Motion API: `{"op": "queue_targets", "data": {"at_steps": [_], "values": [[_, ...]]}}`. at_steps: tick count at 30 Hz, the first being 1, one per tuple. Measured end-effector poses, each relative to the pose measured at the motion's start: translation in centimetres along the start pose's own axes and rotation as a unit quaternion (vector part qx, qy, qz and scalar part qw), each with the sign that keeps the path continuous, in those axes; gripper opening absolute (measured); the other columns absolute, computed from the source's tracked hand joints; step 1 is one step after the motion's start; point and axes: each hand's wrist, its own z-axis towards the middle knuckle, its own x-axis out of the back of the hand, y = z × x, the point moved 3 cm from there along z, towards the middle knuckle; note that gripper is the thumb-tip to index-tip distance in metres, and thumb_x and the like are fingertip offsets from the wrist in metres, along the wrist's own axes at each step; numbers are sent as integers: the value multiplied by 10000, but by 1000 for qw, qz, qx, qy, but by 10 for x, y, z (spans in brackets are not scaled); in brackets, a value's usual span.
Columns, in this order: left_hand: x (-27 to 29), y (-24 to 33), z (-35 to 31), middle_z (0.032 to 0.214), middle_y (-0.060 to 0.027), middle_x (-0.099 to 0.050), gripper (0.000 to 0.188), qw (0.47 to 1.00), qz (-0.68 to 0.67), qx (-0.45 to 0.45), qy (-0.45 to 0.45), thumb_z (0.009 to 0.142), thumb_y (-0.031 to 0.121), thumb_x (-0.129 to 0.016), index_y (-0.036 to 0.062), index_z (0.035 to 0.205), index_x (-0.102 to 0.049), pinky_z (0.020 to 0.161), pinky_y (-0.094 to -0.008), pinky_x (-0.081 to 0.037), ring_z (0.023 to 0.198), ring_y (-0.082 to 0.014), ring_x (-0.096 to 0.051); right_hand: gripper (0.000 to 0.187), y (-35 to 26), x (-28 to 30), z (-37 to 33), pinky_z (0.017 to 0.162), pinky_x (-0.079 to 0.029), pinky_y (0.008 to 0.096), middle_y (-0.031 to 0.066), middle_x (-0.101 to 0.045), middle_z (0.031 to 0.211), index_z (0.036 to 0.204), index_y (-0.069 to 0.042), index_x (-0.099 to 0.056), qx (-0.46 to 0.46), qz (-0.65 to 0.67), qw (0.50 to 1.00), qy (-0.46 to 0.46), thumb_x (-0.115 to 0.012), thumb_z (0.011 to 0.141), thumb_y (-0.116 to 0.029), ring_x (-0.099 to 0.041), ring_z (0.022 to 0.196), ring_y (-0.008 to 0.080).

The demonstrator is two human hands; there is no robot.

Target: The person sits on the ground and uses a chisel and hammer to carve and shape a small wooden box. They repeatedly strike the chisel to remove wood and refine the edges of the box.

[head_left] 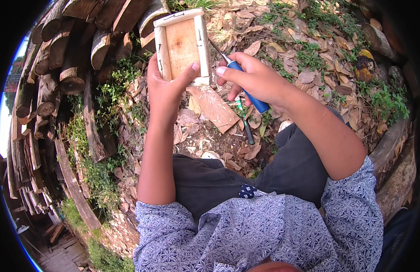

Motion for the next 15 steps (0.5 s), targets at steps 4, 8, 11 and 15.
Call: {"op": "queue_targets", "data": {"at_steps": [4, 8, 11, 15], "values": [[1, -9, 1, 1071, -139, -684, 617, 999, -14, 27, 15, 851, 200, -824, -26, 1319, -492, 724, -293, -569, 898, -170, -696, 511, 1, 0, 0, 567, -516, 283, 75, -658, 1056, 1290, 1, -506, -6, 2, 1000, 6, -610, 981, -393, -657, 753, 121], [11, -33, 1, 977, -68, -657, 409, 958, -235, 157, -48, 981, 294, -656, 24, 1268, -548, 587, -251, -478, 736, -117, -609, 515, 3, -3, 3, 474, -467, 207, 80, -662, 1066, 1328, -5, -486, 0, 28, 999, 18, -607, 1010, -391, -594, 648, 73], [0, -35, -6, 908, -51, -617, 335, 927, -307, 213, -44, 1029, 338, -579, 53, 1207, -581, 533, -230, -377, 642, -108, -505, 488, 0, -3, 3, 467, -456, 198, 79, -665, 1051, 1289, -4, -498, 39, 69, 995, 65, -614, 1010, -386, -580, 629, 59], [-13, -33, -14, 971, -14, -643, 348, 942, -256, 207, -60, 1001, 307, -642, 66, 1243, -572, 534, -204, -427, 703, -63, -569, 501, -6, 0, 2, 473, -457, 204, 55, -657, 990, 1258, -10, -493, 98, 108, 980, 133, -695, 965, -363, -579, 632, 55]]}}
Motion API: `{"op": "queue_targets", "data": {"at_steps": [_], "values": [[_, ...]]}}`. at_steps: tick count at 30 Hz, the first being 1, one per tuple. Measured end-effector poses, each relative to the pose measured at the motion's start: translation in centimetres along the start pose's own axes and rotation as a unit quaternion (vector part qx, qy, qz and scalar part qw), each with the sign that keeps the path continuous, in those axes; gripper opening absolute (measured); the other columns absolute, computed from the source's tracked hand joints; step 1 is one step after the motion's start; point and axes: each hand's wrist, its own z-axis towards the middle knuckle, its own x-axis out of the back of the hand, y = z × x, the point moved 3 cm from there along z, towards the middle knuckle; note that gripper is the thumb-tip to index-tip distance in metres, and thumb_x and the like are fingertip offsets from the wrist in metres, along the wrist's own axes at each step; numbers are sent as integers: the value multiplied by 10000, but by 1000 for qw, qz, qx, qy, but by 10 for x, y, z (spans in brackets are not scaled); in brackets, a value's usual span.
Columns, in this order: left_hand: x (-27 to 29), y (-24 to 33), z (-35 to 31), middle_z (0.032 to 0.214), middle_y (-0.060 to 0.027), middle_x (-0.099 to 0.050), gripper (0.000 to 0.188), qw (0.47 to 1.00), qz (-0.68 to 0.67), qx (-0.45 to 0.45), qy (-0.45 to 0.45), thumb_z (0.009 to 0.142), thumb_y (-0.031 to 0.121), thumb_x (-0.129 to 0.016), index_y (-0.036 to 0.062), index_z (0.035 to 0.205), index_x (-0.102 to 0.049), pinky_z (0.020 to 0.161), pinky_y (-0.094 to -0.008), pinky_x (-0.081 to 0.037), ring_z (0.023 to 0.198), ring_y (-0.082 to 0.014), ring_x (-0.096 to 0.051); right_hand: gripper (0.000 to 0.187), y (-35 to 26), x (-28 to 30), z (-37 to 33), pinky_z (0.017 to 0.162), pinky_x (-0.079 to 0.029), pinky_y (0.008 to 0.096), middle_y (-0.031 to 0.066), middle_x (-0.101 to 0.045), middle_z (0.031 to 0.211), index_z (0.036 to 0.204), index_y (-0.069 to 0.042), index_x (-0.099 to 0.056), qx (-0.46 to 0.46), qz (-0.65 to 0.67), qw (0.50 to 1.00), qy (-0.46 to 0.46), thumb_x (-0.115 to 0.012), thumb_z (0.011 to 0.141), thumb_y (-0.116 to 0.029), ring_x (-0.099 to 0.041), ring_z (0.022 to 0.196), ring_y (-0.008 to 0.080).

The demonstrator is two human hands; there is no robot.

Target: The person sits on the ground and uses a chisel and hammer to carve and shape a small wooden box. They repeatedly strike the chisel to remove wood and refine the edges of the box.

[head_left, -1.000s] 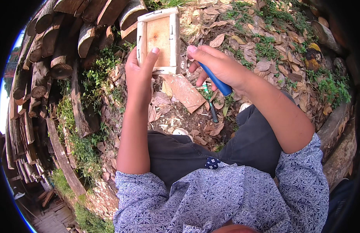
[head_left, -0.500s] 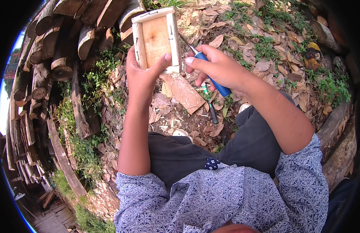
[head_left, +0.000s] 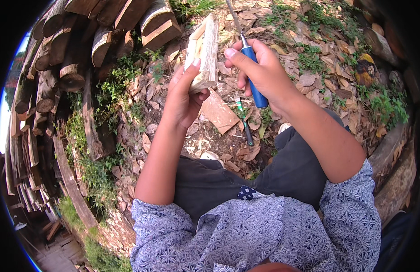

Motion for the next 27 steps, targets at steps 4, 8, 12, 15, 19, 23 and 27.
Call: {"op": "queue_targets", "data": {"at_steps": [4, 8, 12, 15, 19, 23, 27], "values": [[-14, -2, -2, 979, -3, -632, 370, 997, 77, -1, -6, 1009, 289, -626, 50, 1282, -550, 556, -197, -442, 739, -53, -574, 560, 2, 6, 2, 477, -472, 224, 63, -621, 909, 1251, 23, -474, 30, -3, 999, 10, -769, 900, -299, -606, 640, 84], [-9, -2, 0, 996, -19, -665, 499, 995, 100, -18, 4, 930, 318, -729, 31, 1295, -546, 565, -201, -455, 764, -59, -613, 552, 0, 5, 1, 483, -472, 226, 50, -613, 880, 1251, 25, -473, 39, -5, 999, 8, -772, 889, -267, -614, 661, 84], [-4, 2, 3, 1017, -54, -687, 610, 990, 125, -56, 16, 873, 335, -798, 7, 1309, -527, 585, -214, -471, 793, -85, -650, 526, -1, 4, -2, 479, -455, 215, 20, -610, 920, 1265, -9, -487, 30, -9, 999, 11, -771, 899, -260, -608, 691, 69], [-10, 9, -1, 1043, -81, -696, 644, 975, 190, -104, 48, 866, 324, -807, -12, 1326, -507, 616, -216, -488, 836, -99, -671, 537, -4, 4, -3, 478, -455, 215, 24, -611, 925, 1271, -7, -485, 15, -35, 999, 12, -773, 896, -261, -620, 699, 73], [-6, 13, 2, 1097, -134, -687, 691, 956, 230, -175, 45, 836, 245, -840, -39, 1345, -470, 727, -267, -566, 936, -154, -699, 579, -3, 4, -2, 494, -474, 229, 57, -637, 905, 1279, 24, -459, 6, -38, 999, 8, -768, 871, -247, -642, 721, 94], [-18, 21, -4, 1158, -173, -659, 745, 942, 254, -215, 49, 807, 165, -862, -52, 1367, -422, 835, -328, -599, 1002, -215, -704, 594, -2, 10, 0, 501, -479, 233, 63, -642, 912, 1302, 36, -455, -8, -31, 999, -5, -759, 857, -216, -656, 735, 103], [-21, 21, -8, 1182, -181, -642, 767, 922, 263, -274, 75, 800, 126, -867, -39, 1381, -393, 852, -347, -606, 1021, -239, -703, 613, -1, 12, 1, 505, -483, 237, 86, -653, 930, 1332, 58, -456, -33, -44, 998, -16, -730, 836, -175, -674, 756, 115]]}}
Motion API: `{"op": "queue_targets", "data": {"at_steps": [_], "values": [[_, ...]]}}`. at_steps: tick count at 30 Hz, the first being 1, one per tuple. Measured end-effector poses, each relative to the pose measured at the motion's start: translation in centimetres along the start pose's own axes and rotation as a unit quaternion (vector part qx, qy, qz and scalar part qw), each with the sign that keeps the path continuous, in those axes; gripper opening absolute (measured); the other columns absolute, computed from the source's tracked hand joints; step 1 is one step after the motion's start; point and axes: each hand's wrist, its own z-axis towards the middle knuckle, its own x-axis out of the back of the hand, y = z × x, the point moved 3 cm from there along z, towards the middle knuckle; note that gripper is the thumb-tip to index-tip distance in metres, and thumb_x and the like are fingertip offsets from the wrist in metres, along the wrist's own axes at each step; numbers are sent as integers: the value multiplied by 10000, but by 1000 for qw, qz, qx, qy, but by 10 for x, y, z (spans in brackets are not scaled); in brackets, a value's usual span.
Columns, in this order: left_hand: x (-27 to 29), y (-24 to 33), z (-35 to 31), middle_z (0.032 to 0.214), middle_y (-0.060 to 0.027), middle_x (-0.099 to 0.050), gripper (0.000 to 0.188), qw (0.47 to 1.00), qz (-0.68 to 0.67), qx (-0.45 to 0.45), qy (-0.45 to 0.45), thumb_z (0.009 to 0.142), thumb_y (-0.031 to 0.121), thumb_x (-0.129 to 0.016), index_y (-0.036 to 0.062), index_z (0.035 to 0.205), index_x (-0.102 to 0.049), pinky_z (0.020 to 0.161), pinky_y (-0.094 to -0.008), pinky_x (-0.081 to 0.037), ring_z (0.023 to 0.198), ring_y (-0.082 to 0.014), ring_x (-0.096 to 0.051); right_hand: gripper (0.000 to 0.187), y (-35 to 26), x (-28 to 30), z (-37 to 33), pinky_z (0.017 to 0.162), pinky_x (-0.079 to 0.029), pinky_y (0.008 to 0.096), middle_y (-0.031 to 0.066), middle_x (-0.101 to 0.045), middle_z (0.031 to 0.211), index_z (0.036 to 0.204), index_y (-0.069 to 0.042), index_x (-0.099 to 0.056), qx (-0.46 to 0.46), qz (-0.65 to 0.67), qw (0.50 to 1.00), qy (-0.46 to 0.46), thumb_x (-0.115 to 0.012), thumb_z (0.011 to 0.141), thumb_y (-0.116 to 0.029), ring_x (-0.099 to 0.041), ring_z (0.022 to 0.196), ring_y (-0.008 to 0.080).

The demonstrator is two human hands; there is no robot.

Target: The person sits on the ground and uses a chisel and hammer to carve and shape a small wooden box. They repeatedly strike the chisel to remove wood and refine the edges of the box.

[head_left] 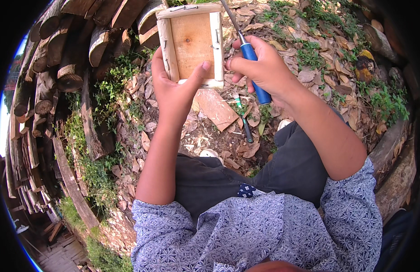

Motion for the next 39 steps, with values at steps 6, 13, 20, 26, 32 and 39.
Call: {"op": "queue_targets", "data": {"at_steps": [6, 13, 20, 26, 32, 39], "values": [[3, 5, 2, 1173, -178, -640, 737, 1000, 8, -13, -23, 800, 93, -864, -21, 1361, -400, 850, -343, -609, 1022, -239, -701, 562, 2, -3, 0, 442, -460, 208, 89, -652, 959, 1339, 33, -473, 7, 31, 999, -20, -703, 889, -212, -666, 721, 92], [7, 0, 2, 1176, -158, -634, 748, 996, 39, -60, -52, 765, 61, -884, -4, 1337, -407, 865, -335, -604, 1044, -227, -692, 441, 3, -3, 3, 468, -494, 233, 96, -658, 886, 1224, 28, -521, -6, 34, 997, -71, -665, 874, -198, -655, 666, 113], [7, 3, 0, 1186, -158, -631, 746, 996, 11, -61, -57, 763, 51, -883, -1, 1330, -400, 870, -336, -603, 1048, -225, -691, 332, -2, -7, -1, 479, -480, 232, 55, -617, 781, 1151, -3, -537, -9, 52, 994, -99, -650, 879, -156, -576, 571, 82], [-1, -9, -1, 1205, -165, -631, 687, 993, -106, 17, -44, 807, 80, -860, 1, 1323, -412, 884, -356, -602, 1054, -234, -690, 407, -14, -15, -11, 495, -464, 243, 46, -591, 758, 1207, -12, -490, 46, 131, 990, -20, -671, 854, -107, -546, 561, 82], [-19, -20, -3, 1200, -128, -634, 590, 960, -265, 80, -34, 884, 128, -805, 29, 1331, -433, 896, -377, -596, 1070, -223, -677, 393, -18, -22, -10, 504, -469, 246, 41, -580, 750, 1172, -30, -475, 80, 178, 980, 43, -682, 849, -114, -547, 564, 84], [-23, -38, -7, 1137, -50, -639, 462, 927, -312, 202, 42, 1005, 342, -673, 103, 1350, -480, 702, -257, -515, 934, -141, -628, 287, -30, -15, -6, 535, -466, 253, 24, -585, 784, 1164, -118, -494, 119, 235, 961, 83, -645, 924, -161, -541, 578, 79]]}}
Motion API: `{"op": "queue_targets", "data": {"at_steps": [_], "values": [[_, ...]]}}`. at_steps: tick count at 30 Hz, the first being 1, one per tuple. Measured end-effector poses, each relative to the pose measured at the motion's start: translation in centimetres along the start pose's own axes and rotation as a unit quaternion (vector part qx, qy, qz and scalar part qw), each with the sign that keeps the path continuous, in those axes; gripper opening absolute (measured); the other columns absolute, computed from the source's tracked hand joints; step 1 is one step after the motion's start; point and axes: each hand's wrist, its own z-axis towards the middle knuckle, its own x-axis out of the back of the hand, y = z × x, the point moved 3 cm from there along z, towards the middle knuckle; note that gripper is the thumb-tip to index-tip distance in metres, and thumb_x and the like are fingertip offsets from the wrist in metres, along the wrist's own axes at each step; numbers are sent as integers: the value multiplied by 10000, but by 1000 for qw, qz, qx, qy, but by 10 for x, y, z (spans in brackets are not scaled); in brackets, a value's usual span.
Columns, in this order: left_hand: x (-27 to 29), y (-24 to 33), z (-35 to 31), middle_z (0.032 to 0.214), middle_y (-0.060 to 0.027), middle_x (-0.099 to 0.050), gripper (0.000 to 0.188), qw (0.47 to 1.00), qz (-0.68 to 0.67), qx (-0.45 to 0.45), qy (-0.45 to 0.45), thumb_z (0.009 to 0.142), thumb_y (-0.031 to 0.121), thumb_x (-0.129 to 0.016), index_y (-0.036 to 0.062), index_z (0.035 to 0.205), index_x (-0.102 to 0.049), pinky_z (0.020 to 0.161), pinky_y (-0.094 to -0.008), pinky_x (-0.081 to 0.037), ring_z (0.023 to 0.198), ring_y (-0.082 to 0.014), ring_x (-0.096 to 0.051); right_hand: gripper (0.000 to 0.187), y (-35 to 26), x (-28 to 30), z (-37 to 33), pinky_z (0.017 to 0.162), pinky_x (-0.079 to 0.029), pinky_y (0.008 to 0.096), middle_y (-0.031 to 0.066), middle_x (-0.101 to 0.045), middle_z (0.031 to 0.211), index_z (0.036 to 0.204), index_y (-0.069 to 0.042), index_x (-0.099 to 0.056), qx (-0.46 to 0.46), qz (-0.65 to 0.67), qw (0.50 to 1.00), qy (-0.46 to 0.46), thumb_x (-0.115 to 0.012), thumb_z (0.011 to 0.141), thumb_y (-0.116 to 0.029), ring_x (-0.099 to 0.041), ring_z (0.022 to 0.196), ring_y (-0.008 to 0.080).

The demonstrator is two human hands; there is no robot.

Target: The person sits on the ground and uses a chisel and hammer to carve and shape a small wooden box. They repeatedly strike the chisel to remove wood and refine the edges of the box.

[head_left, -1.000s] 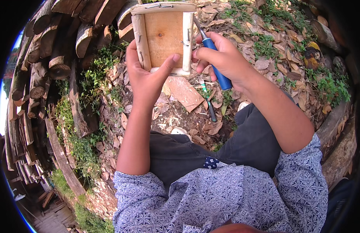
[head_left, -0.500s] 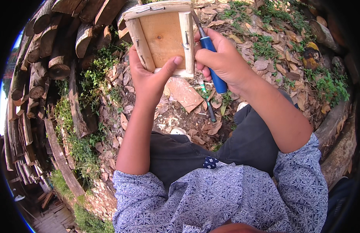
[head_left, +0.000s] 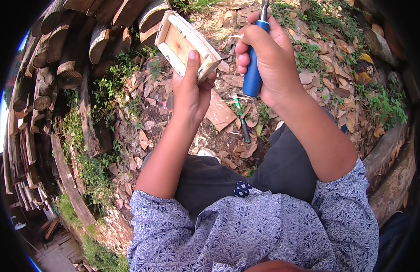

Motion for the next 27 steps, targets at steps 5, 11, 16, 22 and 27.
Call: {"op": "queue_targets", "data": {"at_steps": [5, 11, 16, 22, 27], "values": [[15, 16, 9, 979, -51, -625, 381, 999, -35, -20, 6, 1005, 356, -670, 68, 1221, -546, 676, -252, -512, 826, -130, -592, 246, 0, 20, 11, 486, -438, 205, -12, -603, 781, 1110, -125, -551, -34, -133, 991, -3, -694, 952, -249, -511, 558, 32], [31, 20, 17, 1093, -50, -628, 478, 998, -56, -10, -29, 981, 395, -697, 85, 1293, -508, 675, -266, -534, 925, -132, -621, 303, -2, 20, 6, 483, -463, 227, 30, -638, 807, 1102, -45, -560, 11, -215, 975, -58, -734, 931, -225, -542, 570, 46], [17, 12, 8, 1058, -52, -639, 456, 999, -33, 27, -15, 992, 418, -668, 77, 1265, -536, 673, -256, -531, 893, -130, -619, 366, 7, 12, 0, 457, -449, 222, 27, -657, 825, 1078, -26, -569, -20, -217, 971, -99, -770, 911, -281, -548, 547, 48], [9, -1, -1, 1016, -47, -658, 404, 997, -17, 77, -5, 1040, 429, -586, 67, 1221, -578, 663, -240, -518, 852, -109, -622, 345, 19, 8, -4, 453, -451, 228, 23, -639, 779, 1062, -21, -564, -67, -212, 966, -133, -758, 913, -264, -546, 525, 61], [12, -4, -1, 1069, -43, -653, 481, 996, 28, 86, -22, 1011, 478, -614, 77, 1270, -553, 696, -265, -542, 896, -115, -629, 310, 20, 10, -6, 442, -394, 207, -47, -517, 629, 1116, -82, -553, -88, -224, 964, -110, -727, 950, -278, -481, 483, 31]]}}
